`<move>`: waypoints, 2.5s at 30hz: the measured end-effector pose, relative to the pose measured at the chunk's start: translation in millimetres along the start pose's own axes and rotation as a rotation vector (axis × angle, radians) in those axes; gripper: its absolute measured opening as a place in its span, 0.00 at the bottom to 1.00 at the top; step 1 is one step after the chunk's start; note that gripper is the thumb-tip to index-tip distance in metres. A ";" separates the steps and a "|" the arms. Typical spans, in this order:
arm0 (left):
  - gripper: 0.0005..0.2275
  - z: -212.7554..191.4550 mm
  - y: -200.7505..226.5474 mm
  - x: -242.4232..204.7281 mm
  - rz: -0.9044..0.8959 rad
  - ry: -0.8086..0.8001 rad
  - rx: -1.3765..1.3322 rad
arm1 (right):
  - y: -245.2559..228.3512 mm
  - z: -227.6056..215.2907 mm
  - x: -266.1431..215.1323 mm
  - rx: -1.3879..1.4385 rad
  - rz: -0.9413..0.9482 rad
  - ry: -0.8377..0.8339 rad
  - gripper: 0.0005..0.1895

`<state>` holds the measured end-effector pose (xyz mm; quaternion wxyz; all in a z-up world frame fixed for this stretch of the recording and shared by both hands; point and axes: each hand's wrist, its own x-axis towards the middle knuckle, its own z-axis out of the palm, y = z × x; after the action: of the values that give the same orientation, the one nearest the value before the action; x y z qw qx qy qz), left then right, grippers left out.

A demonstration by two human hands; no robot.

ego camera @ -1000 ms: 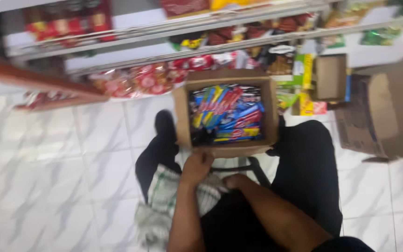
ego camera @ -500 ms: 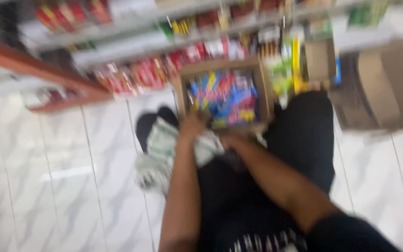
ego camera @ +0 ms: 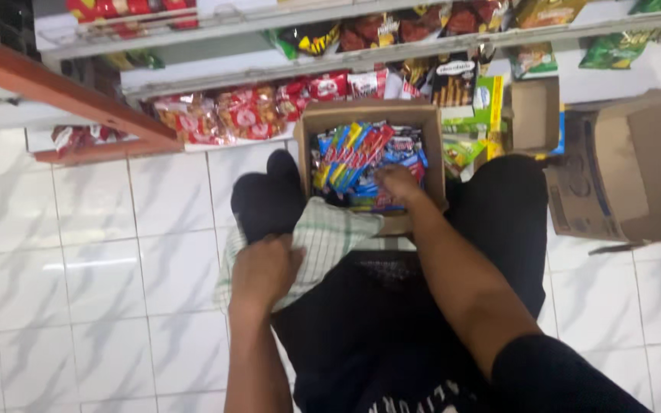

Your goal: The person sits on the floor in a store aisle, wiping packaged snacks with a cloth and placing them onto shelves. They repeatedly take items from a cardboard box, clean them, and arrange them on the shelf.

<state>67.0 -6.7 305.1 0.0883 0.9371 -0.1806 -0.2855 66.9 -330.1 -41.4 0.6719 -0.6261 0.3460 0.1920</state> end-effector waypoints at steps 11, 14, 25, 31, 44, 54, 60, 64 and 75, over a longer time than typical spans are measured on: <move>0.19 22.8 67.3 137.3 0.268 0.384 -0.617 | -5.2 8.0 55.8 -0.330 -0.092 0.133 0.15; 0.16 78.2 78.7 168.0 0.232 0.266 -0.888 | -6.5 3.3 73.6 -0.157 -0.079 0.213 0.14; 0.10 136.9 58.6 200.1 0.077 0.200 -0.864 | 8.2 -8.0 91.7 0.191 -0.063 0.322 0.14; 0.08 123.1 40.5 206.0 0.128 0.504 -0.834 | -4.8 -30.9 56.7 0.160 -0.488 0.592 0.08; 0.16 139.3 15.8 211.1 0.225 0.070 -1.286 | -129.9 24.0 -67.3 0.490 -0.369 -0.192 0.16; 0.09 42.2 16.1 153.9 0.080 0.409 -1.838 | -56.7 68.4 -86.4 -0.525 -0.174 -0.618 0.23; 0.10 -6.5 -2.8 95.4 0.203 0.349 -1.788 | -170.8 43.4 -142.1 -0.288 -0.540 -0.488 0.11; 0.15 -25.0 -37.2 50.2 0.433 0.060 -1.793 | -255.2 36.9 -204.7 0.181 -0.681 -0.505 0.09; 0.15 -93.3 -98.2 -5.8 0.529 -0.116 -0.881 | -447.7 82.3 -256.3 0.635 -1.103 -0.497 0.07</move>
<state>143.8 91.6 358.3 0.5336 0.7160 -0.2783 -0.3538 218.8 -268.8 454.7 0.8821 -0.4206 -0.1486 -0.1514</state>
